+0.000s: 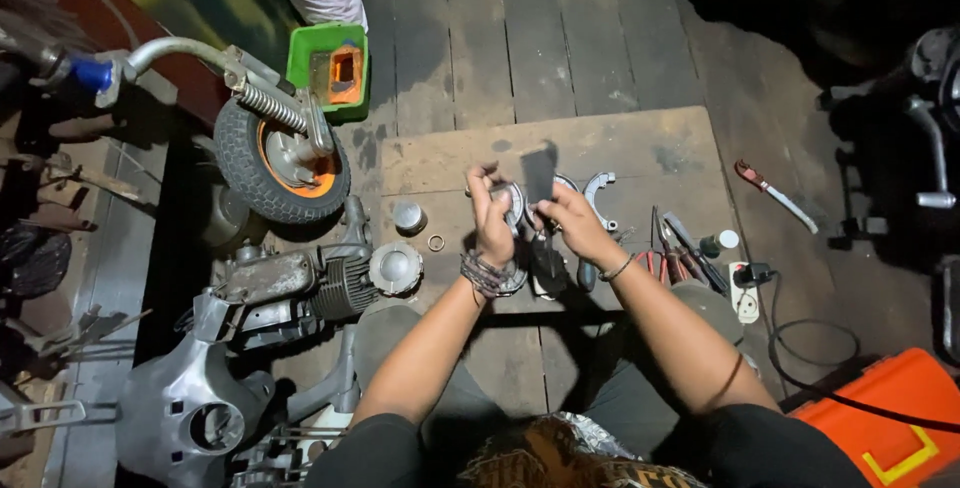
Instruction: The person sits on the floor and uses a dark abrasive pad to scrub and clean several curved metal parts. They handle each part individually, rubbing the surface repeatedly, then place the cleaned parts back on the wooden board.
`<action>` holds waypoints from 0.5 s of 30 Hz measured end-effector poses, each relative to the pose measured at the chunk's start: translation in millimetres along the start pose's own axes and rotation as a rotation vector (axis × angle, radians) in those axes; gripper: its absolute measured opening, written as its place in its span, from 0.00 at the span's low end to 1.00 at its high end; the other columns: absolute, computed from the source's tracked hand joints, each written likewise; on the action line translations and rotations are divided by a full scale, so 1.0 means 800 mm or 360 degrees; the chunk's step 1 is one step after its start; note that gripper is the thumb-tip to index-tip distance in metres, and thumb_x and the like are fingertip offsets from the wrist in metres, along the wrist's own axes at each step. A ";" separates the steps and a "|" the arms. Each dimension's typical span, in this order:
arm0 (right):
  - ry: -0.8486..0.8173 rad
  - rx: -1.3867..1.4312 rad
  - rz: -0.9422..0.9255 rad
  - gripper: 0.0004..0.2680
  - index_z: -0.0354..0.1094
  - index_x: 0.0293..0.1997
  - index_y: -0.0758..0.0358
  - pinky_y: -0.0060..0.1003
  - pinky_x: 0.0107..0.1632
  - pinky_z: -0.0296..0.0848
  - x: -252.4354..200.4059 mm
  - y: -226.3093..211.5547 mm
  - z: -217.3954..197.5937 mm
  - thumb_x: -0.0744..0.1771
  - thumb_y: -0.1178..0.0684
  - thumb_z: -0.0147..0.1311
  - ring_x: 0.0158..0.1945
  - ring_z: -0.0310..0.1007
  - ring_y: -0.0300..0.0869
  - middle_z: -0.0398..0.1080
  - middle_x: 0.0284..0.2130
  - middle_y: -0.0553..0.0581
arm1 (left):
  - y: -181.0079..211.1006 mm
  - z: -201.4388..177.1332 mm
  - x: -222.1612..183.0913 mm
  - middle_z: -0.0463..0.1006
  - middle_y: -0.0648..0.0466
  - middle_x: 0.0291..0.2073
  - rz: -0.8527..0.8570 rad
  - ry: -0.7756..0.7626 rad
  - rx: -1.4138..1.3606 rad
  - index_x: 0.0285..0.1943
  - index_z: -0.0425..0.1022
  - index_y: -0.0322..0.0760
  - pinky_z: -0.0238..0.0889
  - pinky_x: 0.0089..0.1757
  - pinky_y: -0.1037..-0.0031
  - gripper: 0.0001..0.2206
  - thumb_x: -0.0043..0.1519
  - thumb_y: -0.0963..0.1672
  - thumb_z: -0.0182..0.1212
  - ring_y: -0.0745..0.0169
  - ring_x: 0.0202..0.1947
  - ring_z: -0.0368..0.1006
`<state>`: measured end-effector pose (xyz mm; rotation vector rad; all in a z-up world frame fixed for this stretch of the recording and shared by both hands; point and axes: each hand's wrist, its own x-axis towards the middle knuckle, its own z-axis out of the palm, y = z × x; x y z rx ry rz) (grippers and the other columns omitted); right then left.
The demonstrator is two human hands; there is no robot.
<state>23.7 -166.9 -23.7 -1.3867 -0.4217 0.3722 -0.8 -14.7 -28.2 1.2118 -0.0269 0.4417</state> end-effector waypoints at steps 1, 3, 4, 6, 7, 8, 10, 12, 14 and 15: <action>-0.0003 -0.0011 -0.0008 0.05 0.68 0.45 0.65 0.32 0.32 0.63 0.003 0.008 -0.003 0.69 0.58 0.47 0.25 0.65 0.37 0.70 0.22 0.55 | -0.024 -0.006 -0.005 0.64 0.51 0.48 0.0011 -0.0001 -0.0009 0.66 0.56 0.37 0.62 0.45 0.76 0.25 0.59 0.46 0.50 0.65 0.44 0.63; 0.0104 0.0019 -0.0046 0.05 0.67 0.43 0.64 0.32 0.31 0.62 0.008 0.022 -0.014 0.70 0.57 0.45 0.25 0.64 0.37 0.68 0.20 0.55 | -0.074 -0.011 -0.015 0.65 0.47 0.47 -0.0172 -0.0137 -0.0220 0.66 0.54 0.35 0.74 0.30 0.73 0.23 0.61 0.45 0.50 0.61 0.30 0.73; 0.0100 0.0000 -0.0048 0.05 0.67 0.43 0.64 0.32 0.31 0.62 0.003 0.018 -0.013 0.70 0.57 0.45 0.25 0.64 0.37 0.68 0.20 0.55 | -0.063 0.002 -0.019 0.65 0.47 0.47 -0.0164 -0.0134 -0.0237 0.66 0.54 0.35 0.74 0.30 0.73 0.23 0.61 0.45 0.50 0.61 0.30 0.73; 0.0091 0.0040 -0.0001 0.06 0.65 0.42 0.63 0.33 0.30 0.61 -0.003 0.014 0.001 0.70 0.54 0.42 0.23 0.64 0.39 0.65 0.18 0.56 | -0.035 0.015 -0.028 0.63 0.45 0.47 -0.0227 -0.0161 -0.0240 0.67 0.52 0.35 0.70 0.22 0.74 0.23 0.62 0.44 0.48 0.62 0.20 0.70; 0.0080 0.0034 0.0004 0.06 0.65 0.42 0.63 0.33 0.30 0.61 -0.005 0.011 0.004 0.70 0.54 0.42 0.23 0.64 0.39 0.65 0.18 0.56 | -0.050 0.005 -0.021 0.63 0.45 0.47 -0.0224 -0.0149 -0.0245 0.67 0.52 0.35 0.70 0.22 0.74 0.23 0.62 0.44 0.48 0.62 0.20 0.70; 0.0052 0.0024 0.0027 0.06 0.65 0.41 0.64 0.33 0.29 0.61 -0.007 0.007 0.007 0.70 0.54 0.43 0.22 0.64 0.40 0.64 0.17 0.56 | -0.064 -0.005 -0.013 0.63 0.44 0.48 -0.0224 -0.0139 -0.0196 0.66 0.51 0.35 0.70 0.20 0.74 0.23 0.63 0.45 0.48 0.62 0.18 0.69; 0.0022 0.0008 0.0054 0.06 0.65 0.41 0.64 0.33 0.28 0.61 -0.010 0.000 0.013 0.70 0.55 0.43 0.21 0.64 0.41 0.64 0.16 0.57 | -0.050 -0.007 -0.005 0.64 0.43 0.48 -0.0225 -0.0124 -0.0153 0.66 0.51 0.34 0.70 0.19 0.74 0.23 0.63 0.45 0.47 0.62 0.15 0.69; -0.0043 -0.0020 0.0027 0.05 0.67 0.41 0.66 0.34 0.28 0.64 -0.008 -0.009 0.018 0.69 0.58 0.45 0.20 0.63 0.42 0.64 0.16 0.58 | 0.006 0.008 0.001 0.62 0.53 0.47 -0.0013 0.0095 -0.0004 0.65 0.56 0.36 0.59 0.45 0.75 0.24 0.60 0.46 0.50 0.65 0.44 0.60; 0.0029 -0.0018 -0.0014 0.05 0.67 0.40 0.67 0.33 0.29 0.63 -0.003 0.017 0.000 0.69 0.58 0.45 0.21 0.63 0.41 0.65 0.17 0.58 | 0.001 0.004 0.002 0.63 0.53 0.45 0.0001 0.0101 0.0000 0.65 0.56 0.36 0.57 0.45 0.76 0.23 0.60 0.46 0.50 0.66 0.44 0.60; 0.0105 -0.0011 -0.0061 0.06 0.68 0.40 0.67 0.33 0.29 0.63 0.000 0.030 -0.010 0.69 0.58 0.45 0.22 0.64 0.40 0.65 0.19 0.58 | -0.002 0.002 0.004 0.64 0.53 0.43 0.0015 0.0102 0.0008 0.64 0.57 0.37 0.56 0.45 0.76 0.22 0.60 0.46 0.49 0.67 0.43 0.60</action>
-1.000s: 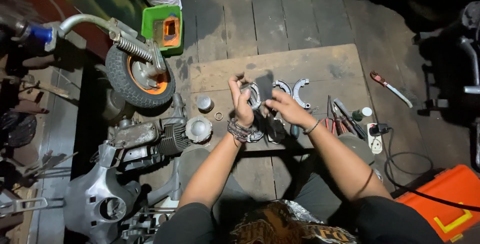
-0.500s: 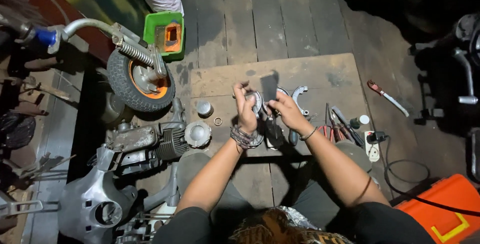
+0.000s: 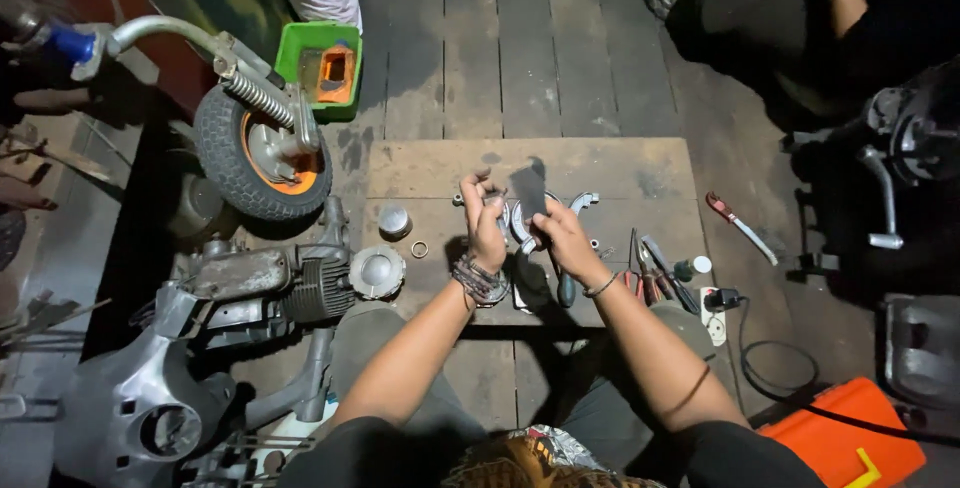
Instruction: The person sits on the floor and uses a dark abrasive pad to scrub and clean several curved metal parts. They handle each part individually, rubbing the surface repeatedly, then place the cleaned parts back on the wooden board.
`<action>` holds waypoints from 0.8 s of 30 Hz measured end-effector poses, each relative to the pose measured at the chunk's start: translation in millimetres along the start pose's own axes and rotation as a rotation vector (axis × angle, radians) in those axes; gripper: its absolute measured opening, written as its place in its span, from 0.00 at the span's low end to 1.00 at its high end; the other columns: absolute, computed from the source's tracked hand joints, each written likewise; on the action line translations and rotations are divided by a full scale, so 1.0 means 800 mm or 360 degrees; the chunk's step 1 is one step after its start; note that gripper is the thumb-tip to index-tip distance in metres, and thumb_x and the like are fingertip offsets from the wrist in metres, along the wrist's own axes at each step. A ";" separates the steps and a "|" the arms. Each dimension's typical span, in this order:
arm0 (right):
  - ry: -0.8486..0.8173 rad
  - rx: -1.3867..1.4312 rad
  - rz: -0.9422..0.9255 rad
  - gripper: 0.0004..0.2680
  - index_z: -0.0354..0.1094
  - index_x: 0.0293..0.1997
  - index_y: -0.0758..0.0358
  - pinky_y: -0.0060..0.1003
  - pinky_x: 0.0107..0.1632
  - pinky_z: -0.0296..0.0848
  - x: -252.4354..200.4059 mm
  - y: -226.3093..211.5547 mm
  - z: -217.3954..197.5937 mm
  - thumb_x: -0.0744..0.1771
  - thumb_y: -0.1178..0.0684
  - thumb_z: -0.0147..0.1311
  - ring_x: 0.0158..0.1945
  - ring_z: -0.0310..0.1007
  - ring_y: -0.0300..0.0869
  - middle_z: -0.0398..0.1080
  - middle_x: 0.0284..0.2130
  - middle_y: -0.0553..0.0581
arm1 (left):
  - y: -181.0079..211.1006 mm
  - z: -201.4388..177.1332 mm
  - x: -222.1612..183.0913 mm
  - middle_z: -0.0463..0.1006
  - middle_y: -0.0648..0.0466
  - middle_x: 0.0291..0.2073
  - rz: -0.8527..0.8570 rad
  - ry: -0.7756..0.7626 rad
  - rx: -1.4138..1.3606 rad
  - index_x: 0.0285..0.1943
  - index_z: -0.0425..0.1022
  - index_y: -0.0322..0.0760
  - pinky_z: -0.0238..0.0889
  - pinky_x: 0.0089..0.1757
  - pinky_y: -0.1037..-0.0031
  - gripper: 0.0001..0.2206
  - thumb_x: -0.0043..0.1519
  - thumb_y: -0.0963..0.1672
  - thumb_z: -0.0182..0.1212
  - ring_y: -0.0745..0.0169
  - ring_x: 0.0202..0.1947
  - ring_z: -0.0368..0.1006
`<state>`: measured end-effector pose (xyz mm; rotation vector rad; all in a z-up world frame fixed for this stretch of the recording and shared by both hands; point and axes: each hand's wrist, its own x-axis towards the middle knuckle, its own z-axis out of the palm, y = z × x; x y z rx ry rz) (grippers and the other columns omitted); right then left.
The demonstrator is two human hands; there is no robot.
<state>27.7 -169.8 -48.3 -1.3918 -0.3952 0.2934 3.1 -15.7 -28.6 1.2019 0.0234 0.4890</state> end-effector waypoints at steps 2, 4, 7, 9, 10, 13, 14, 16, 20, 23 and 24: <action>0.0059 0.0019 -0.0017 0.06 0.67 0.41 0.66 0.33 0.30 0.64 -0.001 -0.002 0.001 0.70 0.57 0.44 0.22 0.64 0.40 0.65 0.20 0.57 | -0.004 0.009 -0.012 0.64 0.53 0.44 -0.0035 -0.0019 -0.0024 0.64 0.57 0.37 0.55 0.44 0.75 0.22 0.60 0.46 0.50 0.67 0.43 0.59; 0.0111 0.0043 -0.0040 0.06 0.66 0.42 0.64 0.33 0.30 0.64 0.000 -0.008 0.006 0.70 0.57 0.42 0.22 0.63 0.39 0.65 0.22 0.55 | -0.006 0.016 -0.024 0.64 0.53 0.44 -0.0062 -0.0035 -0.0042 0.63 0.56 0.36 0.55 0.43 0.75 0.22 0.60 0.47 0.50 0.67 0.43 0.58; 0.0052 -0.0048 -0.0031 0.09 0.65 0.38 0.67 0.33 0.26 0.62 -0.005 -0.016 0.017 0.72 0.56 0.40 0.18 0.59 0.40 0.61 0.15 0.56 | -0.009 0.021 -0.042 0.63 0.52 0.42 -0.0110 -0.0096 0.0023 0.63 0.56 0.35 0.57 0.43 0.73 0.22 0.61 0.47 0.50 0.65 0.41 0.60; 0.0080 -0.0057 0.0001 0.08 0.65 0.37 0.64 0.32 0.25 0.63 -0.012 -0.018 0.021 0.72 0.56 0.41 0.16 0.62 0.39 0.60 0.14 0.54 | -0.016 0.021 -0.043 0.63 0.49 0.42 -0.0119 -0.0027 0.0019 0.66 0.55 0.35 0.56 0.46 0.71 0.24 0.61 0.48 0.50 0.61 0.42 0.60; 0.0076 -0.0061 0.0008 0.08 0.65 0.37 0.64 0.32 0.25 0.63 -0.012 -0.022 0.024 0.72 0.56 0.41 0.16 0.62 0.39 0.60 0.14 0.54 | -0.010 0.023 -0.038 0.63 0.49 0.42 -0.0122 -0.0020 0.0016 0.66 0.55 0.35 0.56 0.46 0.71 0.24 0.61 0.48 0.50 0.61 0.42 0.60; 0.0000 -0.0122 0.0021 0.09 0.66 0.35 0.65 0.31 0.23 0.61 -0.008 -0.020 0.028 0.72 0.56 0.41 0.14 0.61 0.40 0.60 0.10 0.55 | 0.008 0.021 -0.018 0.63 0.49 0.47 -0.0091 0.0087 0.0025 0.66 0.53 0.35 0.56 0.48 0.68 0.24 0.61 0.47 0.49 0.61 0.45 0.59; -0.0016 -0.0167 0.0019 0.09 0.66 0.35 0.65 0.32 0.23 0.61 -0.006 -0.011 0.024 0.72 0.56 0.42 0.14 0.61 0.40 0.60 0.10 0.56 | 0.012 0.018 -0.011 0.63 0.51 0.45 -0.0050 0.0118 0.0009 0.65 0.54 0.36 0.55 0.47 0.71 0.23 0.61 0.46 0.49 0.63 0.44 0.58; -0.0028 -0.0204 0.0017 0.09 0.67 0.34 0.65 0.32 0.22 0.61 -0.005 -0.006 0.020 0.72 0.55 0.43 0.14 0.61 0.40 0.61 0.10 0.57 | 0.007 0.013 -0.008 0.62 0.52 0.43 -0.0012 0.0145 0.0000 0.64 0.55 0.38 0.54 0.47 0.74 0.22 0.60 0.46 0.48 0.65 0.43 0.58; 0.0089 -0.0045 -0.0017 0.09 0.66 0.37 0.65 0.31 0.24 0.62 -0.001 -0.026 0.023 0.72 0.54 0.42 0.15 0.60 0.39 0.60 0.10 0.55 | 0.003 0.025 -0.031 0.63 0.51 0.45 -0.0033 0.0057 0.0093 0.65 0.54 0.36 0.55 0.49 0.71 0.25 0.59 0.46 0.50 0.62 0.46 0.59; 0.0124 -0.0008 -0.0015 0.08 0.66 0.39 0.63 0.32 0.24 0.63 -0.009 -0.030 0.030 0.72 0.55 0.41 0.16 0.60 0.39 0.59 0.12 0.55 | 0.009 0.033 -0.046 0.62 0.48 0.47 -0.0102 -0.0013 0.0149 0.68 0.52 0.34 0.56 0.51 0.66 0.28 0.59 0.47 0.51 0.58 0.48 0.60; 0.0141 0.0015 -0.0007 0.08 0.65 0.39 0.62 0.32 0.24 0.63 -0.012 -0.030 0.032 0.73 0.55 0.41 0.17 0.60 0.39 0.59 0.13 0.55 | 0.008 0.035 -0.047 0.62 0.47 0.47 -0.0125 0.0004 0.0135 0.68 0.52 0.33 0.56 0.51 0.64 0.28 0.59 0.47 0.51 0.58 0.47 0.60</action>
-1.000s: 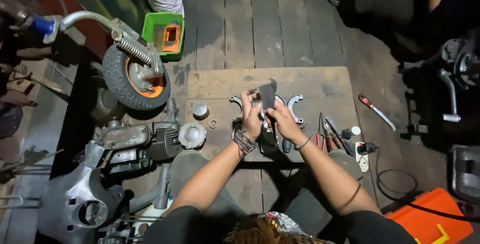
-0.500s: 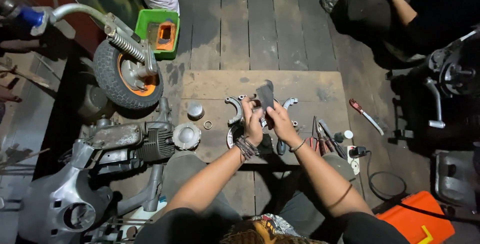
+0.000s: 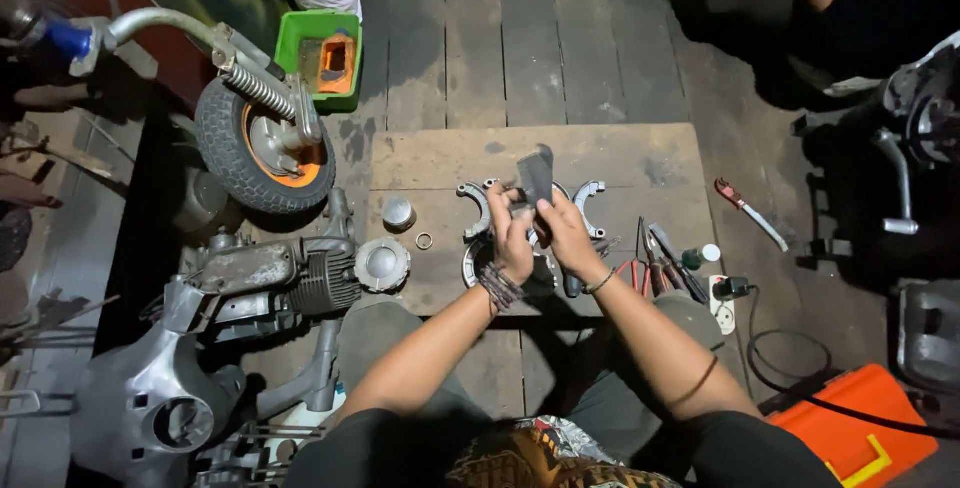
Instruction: The person sits on the floor and uses a dark abrasive pad to scrub and clean several curved metal parts. They handle each part individually, rubbing the surface repeatedly, then place the cleaned parts back on the wooden board.
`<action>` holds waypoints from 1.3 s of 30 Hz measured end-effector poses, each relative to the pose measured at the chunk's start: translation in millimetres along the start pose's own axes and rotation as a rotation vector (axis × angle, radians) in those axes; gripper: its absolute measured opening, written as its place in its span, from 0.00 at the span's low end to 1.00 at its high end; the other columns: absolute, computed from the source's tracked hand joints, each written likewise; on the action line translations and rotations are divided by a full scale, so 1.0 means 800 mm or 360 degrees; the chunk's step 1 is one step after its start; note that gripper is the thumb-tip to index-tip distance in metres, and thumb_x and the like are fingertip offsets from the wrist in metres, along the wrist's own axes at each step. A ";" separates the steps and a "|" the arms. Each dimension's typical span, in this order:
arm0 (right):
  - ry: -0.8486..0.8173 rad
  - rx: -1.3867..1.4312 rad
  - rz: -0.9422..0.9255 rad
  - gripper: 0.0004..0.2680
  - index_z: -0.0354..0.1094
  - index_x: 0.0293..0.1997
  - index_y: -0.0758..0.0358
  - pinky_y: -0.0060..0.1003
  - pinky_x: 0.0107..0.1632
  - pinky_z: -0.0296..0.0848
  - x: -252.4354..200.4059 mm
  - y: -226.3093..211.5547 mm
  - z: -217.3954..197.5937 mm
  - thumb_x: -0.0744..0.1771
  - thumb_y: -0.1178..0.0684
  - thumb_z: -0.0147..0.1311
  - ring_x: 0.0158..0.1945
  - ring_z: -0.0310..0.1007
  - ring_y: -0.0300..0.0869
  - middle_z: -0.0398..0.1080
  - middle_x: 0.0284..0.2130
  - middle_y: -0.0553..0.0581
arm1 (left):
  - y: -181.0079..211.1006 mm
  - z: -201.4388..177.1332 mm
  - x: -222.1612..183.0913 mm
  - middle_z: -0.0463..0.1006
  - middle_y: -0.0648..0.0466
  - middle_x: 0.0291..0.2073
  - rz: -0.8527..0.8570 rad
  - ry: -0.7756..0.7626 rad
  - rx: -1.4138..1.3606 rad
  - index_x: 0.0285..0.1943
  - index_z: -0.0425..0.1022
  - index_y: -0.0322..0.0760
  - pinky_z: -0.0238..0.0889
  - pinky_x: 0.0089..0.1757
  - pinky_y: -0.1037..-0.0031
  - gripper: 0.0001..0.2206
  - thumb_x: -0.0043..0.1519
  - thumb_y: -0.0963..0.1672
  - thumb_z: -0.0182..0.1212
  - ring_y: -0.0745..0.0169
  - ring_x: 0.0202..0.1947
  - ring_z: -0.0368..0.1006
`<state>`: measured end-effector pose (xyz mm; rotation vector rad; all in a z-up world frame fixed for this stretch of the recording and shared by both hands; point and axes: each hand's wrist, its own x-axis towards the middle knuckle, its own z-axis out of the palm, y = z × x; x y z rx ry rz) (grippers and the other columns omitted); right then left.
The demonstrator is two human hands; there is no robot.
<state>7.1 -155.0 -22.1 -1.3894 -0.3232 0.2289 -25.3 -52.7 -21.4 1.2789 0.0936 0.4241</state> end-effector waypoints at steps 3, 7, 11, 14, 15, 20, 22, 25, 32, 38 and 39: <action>-0.0071 -0.0057 -0.0027 0.07 0.66 0.41 0.64 0.31 0.28 0.65 0.000 -0.022 0.017 0.73 0.56 0.43 0.20 0.62 0.37 0.63 0.16 0.54 | -0.042 -0.008 0.021 0.57 0.44 0.57 -0.0010 0.0247 -0.0001 0.76 0.45 0.32 0.49 0.61 0.63 0.32 0.62 0.45 0.51 0.50 0.58 0.56; -0.0198 -0.0144 0.0023 0.09 0.71 0.52 0.68 0.37 0.40 0.72 0.005 0.038 -0.011 0.73 0.56 0.43 0.30 0.69 0.40 0.74 0.29 0.57 | -0.009 -0.024 0.041 0.59 0.53 0.46 0.0068 0.0277 -0.0147 0.69 0.53 0.37 0.49 0.52 0.73 0.25 0.62 0.46 0.48 0.64 0.46 0.56; -0.0055 0.0081 0.0096 0.07 0.66 0.42 0.64 0.30 0.21 0.61 0.011 0.033 -0.014 0.72 0.53 0.44 0.16 0.58 0.37 0.58 0.13 0.52 | -0.017 -0.019 0.031 0.61 0.53 0.44 0.0128 0.0198 -0.0045 0.65 0.54 0.37 0.52 0.49 0.73 0.24 0.60 0.46 0.49 0.65 0.44 0.57; 0.0014 0.0216 0.0105 0.08 0.65 0.42 0.63 0.30 0.20 0.59 0.004 0.017 0.002 0.73 0.52 0.42 0.17 0.55 0.36 0.55 0.13 0.52 | 0.000 -0.004 0.005 0.63 0.48 0.46 0.0032 0.0092 -0.0009 0.66 0.53 0.36 0.60 0.43 0.70 0.24 0.61 0.46 0.49 0.61 0.41 0.61; 0.0022 0.0255 0.0100 0.08 0.65 0.42 0.61 0.30 0.20 0.58 0.001 0.014 0.008 0.73 0.52 0.41 0.17 0.53 0.36 0.53 0.14 0.51 | 0.011 0.001 -0.006 0.64 0.45 0.47 -0.0038 0.0017 0.0013 0.68 0.52 0.34 0.66 0.38 0.68 0.24 0.63 0.46 0.48 0.59 0.37 0.64; -0.0115 0.0088 0.0066 0.07 0.64 0.39 0.62 0.29 0.23 0.58 -0.001 0.020 0.008 0.73 0.55 0.42 0.18 0.57 0.36 0.58 0.15 0.51 | -0.013 -0.014 0.028 0.63 0.50 0.49 0.0030 0.0235 0.0029 0.66 0.55 0.39 0.58 0.45 0.72 0.23 0.61 0.45 0.50 0.60 0.44 0.59; -0.0187 0.0116 0.0124 0.07 0.64 0.38 0.61 0.29 0.25 0.60 -0.001 0.015 0.011 0.73 0.56 0.41 0.19 0.58 0.37 0.59 0.18 0.50 | -0.009 -0.016 0.031 0.61 0.50 0.51 0.0017 0.0274 0.0023 0.66 0.54 0.39 0.56 0.49 0.72 0.23 0.61 0.46 0.49 0.59 0.47 0.57; -0.0147 0.0091 0.0055 0.06 0.65 0.41 0.63 0.29 0.26 0.60 0.007 0.023 0.005 0.73 0.56 0.41 0.20 0.58 0.34 0.61 0.20 0.49 | -0.014 -0.013 0.021 0.59 0.46 0.54 -0.0045 0.0238 -0.0006 0.69 0.50 0.38 0.57 0.51 0.63 0.25 0.62 0.45 0.49 0.55 0.49 0.57; -0.0151 0.0122 0.0059 0.07 0.66 0.43 0.64 0.30 0.27 0.62 -0.002 0.038 0.001 0.73 0.56 0.40 0.21 0.59 0.35 0.61 0.24 0.50 | -0.024 -0.017 0.028 0.63 0.47 0.51 0.0007 0.0210 0.0022 0.68 0.54 0.39 0.59 0.48 0.69 0.24 0.62 0.46 0.50 0.58 0.47 0.60; -0.0103 0.0206 0.0065 0.07 0.65 0.43 0.63 0.28 0.26 0.59 0.005 0.021 0.006 0.73 0.56 0.40 0.20 0.57 0.33 0.58 0.21 0.47 | -0.023 -0.010 0.008 0.63 0.44 0.55 0.0001 0.0174 0.0043 0.71 0.51 0.36 0.59 0.51 0.65 0.28 0.62 0.46 0.52 0.55 0.51 0.61; -0.0066 0.0232 0.0068 0.07 0.65 0.43 0.63 0.26 0.25 0.58 0.002 0.011 0.009 0.73 0.56 0.40 0.19 0.56 0.33 0.57 0.19 0.47 | -0.036 -0.012 0.001 0.66 0.43 0.54 -0.0025 0.0109 0.0103 0.71 0.51 0.35 0.61 0.50 0.66 0.29 0.62 0.47 0.52 0.56 0.51 0.64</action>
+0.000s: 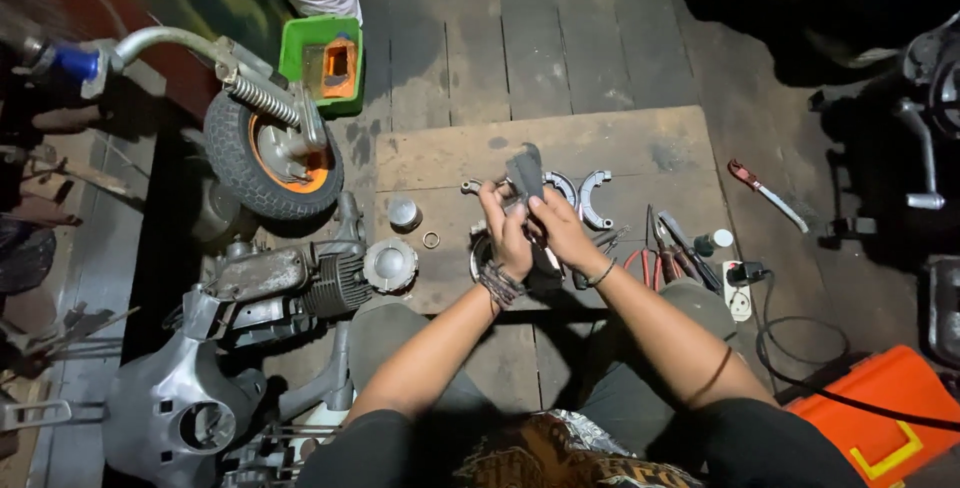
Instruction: The person sits on the floor and uses a dark abrasive pad to scrub and clean several curved metal parts. They handle each part individually, rubbing the surface repeatedly, then place the cleaned parts back on the wooden board.
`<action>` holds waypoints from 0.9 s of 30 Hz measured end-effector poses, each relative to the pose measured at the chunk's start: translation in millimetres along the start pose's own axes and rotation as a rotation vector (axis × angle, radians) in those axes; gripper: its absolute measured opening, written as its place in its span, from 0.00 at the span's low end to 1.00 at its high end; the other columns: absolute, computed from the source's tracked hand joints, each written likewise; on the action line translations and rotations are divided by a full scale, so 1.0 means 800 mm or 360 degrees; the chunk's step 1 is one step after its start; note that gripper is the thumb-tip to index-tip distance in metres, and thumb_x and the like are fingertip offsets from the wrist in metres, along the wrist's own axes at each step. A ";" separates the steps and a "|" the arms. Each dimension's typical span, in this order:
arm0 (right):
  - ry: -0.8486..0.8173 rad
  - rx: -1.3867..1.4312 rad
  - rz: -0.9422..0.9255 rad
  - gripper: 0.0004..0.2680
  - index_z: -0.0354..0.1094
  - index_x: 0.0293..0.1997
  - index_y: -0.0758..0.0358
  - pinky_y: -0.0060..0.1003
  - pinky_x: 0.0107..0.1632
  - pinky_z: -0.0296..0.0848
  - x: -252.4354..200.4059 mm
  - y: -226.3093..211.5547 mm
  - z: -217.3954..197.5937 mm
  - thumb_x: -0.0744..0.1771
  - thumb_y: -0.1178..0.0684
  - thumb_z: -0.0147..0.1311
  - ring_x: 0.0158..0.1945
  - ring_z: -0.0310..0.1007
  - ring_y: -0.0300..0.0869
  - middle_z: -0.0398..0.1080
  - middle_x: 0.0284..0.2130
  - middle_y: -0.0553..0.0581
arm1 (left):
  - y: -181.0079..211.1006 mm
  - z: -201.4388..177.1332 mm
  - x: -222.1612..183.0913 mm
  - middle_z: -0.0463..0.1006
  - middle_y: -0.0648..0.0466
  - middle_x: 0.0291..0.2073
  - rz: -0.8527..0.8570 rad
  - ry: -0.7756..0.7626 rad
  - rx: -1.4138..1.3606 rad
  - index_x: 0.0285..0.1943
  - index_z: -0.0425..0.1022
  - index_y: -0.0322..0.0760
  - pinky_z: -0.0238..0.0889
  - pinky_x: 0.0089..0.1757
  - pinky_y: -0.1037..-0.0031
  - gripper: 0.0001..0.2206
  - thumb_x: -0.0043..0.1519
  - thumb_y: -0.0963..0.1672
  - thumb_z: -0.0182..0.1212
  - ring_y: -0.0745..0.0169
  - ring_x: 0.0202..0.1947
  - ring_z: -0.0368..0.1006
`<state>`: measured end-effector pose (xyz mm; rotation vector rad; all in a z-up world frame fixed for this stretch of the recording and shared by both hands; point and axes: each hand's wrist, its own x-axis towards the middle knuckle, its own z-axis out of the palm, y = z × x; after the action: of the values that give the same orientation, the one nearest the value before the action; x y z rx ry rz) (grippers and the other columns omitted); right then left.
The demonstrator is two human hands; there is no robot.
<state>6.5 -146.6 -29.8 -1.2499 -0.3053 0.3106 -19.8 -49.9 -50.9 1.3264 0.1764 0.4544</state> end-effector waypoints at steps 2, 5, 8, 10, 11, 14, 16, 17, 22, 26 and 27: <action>-0.0014 -0.0137 -0.0053 0.07 0.65 0.41 0.63 0.28 0.27 0.59 -0.002 -0.007 0.003 0.73 0.55 0.42 0.22 0.58 0.34 0.59 0.22 0.47 | -0.009 -0.010 0.007 0.65 0.43 0.55 -0.0011 0.0013 -0.0031 0.72 0.50 0.35 0.62 0.49 0.65 0.28 0.62 0.47 0.51 0.55 0.49 0.62; -0.0058 -0.0185 -0.0041 0.06 0.66 0.41 0.62 0.29 0.27 0.60 -0.002 -0.028 0.014 0.73 0.55 0.43 0.23 0.57 0.34 0.59 0.23 0.47 | 0.016 -0.001 0.023 0.63 0.44 0.53 0.0029 0.0077 -0.0084 0.69 0.52 0.35 0.60 0.49 0.66 0.26 0.63 0.47 0.50 0.57 0.47 0.60; -0.0060 -0.0045 0.0047 0.07 0.65 0.42 0.63 0.29 0.22 0.57 0.002 0.005 0.001 0.73 0.56 0.41 0.18 0.54 0.34 0.56 0.19 0.48 | 0.025 0.002 0.019 0.63 0.46 0.51 0.0057 0.0102 -0.0088 0.67 0.53 0.35 0.58 0.50 0.67 0.25 0.62 0.46 0.50 0.58 0.48 0.60; -0.0056 -0.0007 0.0050 0.08 0.65 0.41 0.65 0.29 0.21 0.55 0.009 0.014 -0.006 0.73 0.56 0.40 0.16 0.53 0.36 0.55 0.16 0.50 | 0.023 0.000 0.013 0.64 0.45 0.51 0.0060 0.0092 -0.0086 0.67 0.53 0.34 0.59 0.50 0.65 0.25 0.61 0.45 0.51 0.57 0.47 0.60; -0.0040 -0.0034 0.0021 0.07 0.64 0.40 0.63 0.28 0.20 0.55 0.008 0.005 -0.004 0.73 0.56 0.40 0.16 0.54 0.35 0.55 0.16 0.49 | 0.022 -0.002 0.006 0.65 0.44 0.50 0.0041 0.0015 -0.0013 0.67 0.53 0.34 0.60 0.50 0.64 0.25 0.61 0.46 0.51 0.55 0.47 0.62; -0.0022 -0.0155 -0.0021 0.07 0.65 0.40 0.62 0.28 0.21 0.57 0.000 -0.033 0.013 0.73 0.56 0.41 0.18 0.56 0.33 0.57 0.17 0.47 | 0.015 -0.002 0.009 0.65 0.42 0.51 0.0028 -0.0013 0.0048 0.68 0.52 0.32 0.59 0.51 0.62 0.26 0.62 0.47 0.51 0.52 0.48 0.63; -0.0026 -0.0248 -0.0030 0.06 0.66 0.40 0.61 0.28 0.21 0.58 -0.006 -0.059 0.029 0.73 0.56 0.42 0.19 0.57 0.32 0.60 0.19 0.46 | 0.020 0.000 0.015 0.64 0.42 0.52 0.0037 0.0041 0.0040 0.69 0.50 0.30 0.58 0.52 0.60 0.27 0.62 0.46 0.50 0.52 0.49 0.61; -0.0043 -0.0211 -0.0032 0.06 0.66 0.41 0.62 0.27 0.22 0.57 -0.007 -0.071 0.037 0.73 0.56 0.42 0.19 0.55 0.32 0.57 0.18 0.46 | 0.029 -0.001 0.019 0.63 0.43 0.52 0.0068 0.0053 0.0016 0.68 0.51 0.31 0.57 0.52 0.63 0.26 0.62 0.46 0.49 0.54 0.49 0.60; -0.0014 -0.0325 -0.0127 0.07 0.69 0.44 0.63 0.30 0.31 0.63 0.005 -0.011 -0.001 0.73 0.56 0.43 0.26 0.57 0.34 0.62 0.22 0.47 | 0.012 -0.006 0.007 0.65 0.43 0.53 0.0042 0.0014 -0.0015 0.70 0.50 0.34 0.60 0.49 0.64 0.28 0.62 0.45 0.51 0.56 0.45 0.62; -0.0001 -0.0378 -0.0136 0.07 0.69 0.44 0.63 0.33 0.40 0.66 -0.002 -0.026 0.006 0.73 0.55 0.44 0.33 0.61 0.36 0.66 0.27 0.50 | -0.002 -0.006 0.015 0.67 0.47 0.49 0.0067 -0.0044 -0.0068 0.69 0.55 0.36 0.60 0.48 0.68 0.27 0.59 0.46 0.52 0.59 0.46 0.64; -0.0001 -0.0344 -0.0108 0.07 0.70 0.45 0.62 0.34 0.43 0.67 -0.003 -0.023 0.007 0.73 0.55 0.44 0.35 0.62 0.36 0.68 0.30 0.49 | -0.013 -0.007 0.022 0.66 0.48 0.50 0.0091 0.0023 -0.0137 0.68 0.53 0.37 0.58 0.48 0.69 0.26 0.60 0.45 0.52 0.60 0.46 0.61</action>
<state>3.3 -148.2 -10.9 -1.4487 -0.3891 0.2236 -3.8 -39.1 -59.8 1.2465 0.1295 0.5148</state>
